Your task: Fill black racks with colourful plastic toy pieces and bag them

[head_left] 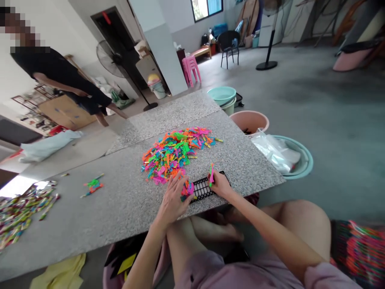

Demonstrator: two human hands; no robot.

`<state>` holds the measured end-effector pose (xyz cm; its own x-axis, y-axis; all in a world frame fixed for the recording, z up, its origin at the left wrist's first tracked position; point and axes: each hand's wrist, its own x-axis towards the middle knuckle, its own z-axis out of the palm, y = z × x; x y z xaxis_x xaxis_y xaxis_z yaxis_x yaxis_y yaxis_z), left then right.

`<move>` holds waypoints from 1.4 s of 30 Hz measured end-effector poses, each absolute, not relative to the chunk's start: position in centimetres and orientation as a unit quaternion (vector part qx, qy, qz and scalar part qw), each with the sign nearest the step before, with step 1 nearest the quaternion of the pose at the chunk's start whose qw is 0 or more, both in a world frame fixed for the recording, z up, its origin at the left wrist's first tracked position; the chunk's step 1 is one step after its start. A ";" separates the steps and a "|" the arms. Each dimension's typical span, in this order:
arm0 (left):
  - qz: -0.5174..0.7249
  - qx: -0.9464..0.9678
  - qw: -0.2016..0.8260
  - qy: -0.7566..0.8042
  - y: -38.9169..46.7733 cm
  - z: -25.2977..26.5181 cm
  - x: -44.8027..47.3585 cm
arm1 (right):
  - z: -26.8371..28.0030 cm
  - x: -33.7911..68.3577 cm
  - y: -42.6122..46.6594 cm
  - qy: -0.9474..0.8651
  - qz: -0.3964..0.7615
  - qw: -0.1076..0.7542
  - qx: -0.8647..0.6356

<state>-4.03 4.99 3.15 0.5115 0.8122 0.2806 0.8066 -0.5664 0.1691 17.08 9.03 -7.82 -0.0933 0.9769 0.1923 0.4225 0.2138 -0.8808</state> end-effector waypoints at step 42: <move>0.184 0.894 0.026 0.408 5.1 2.9 -4.4 | -5.6 11.6 12.4 -0.821 0.296 0.207 -0.442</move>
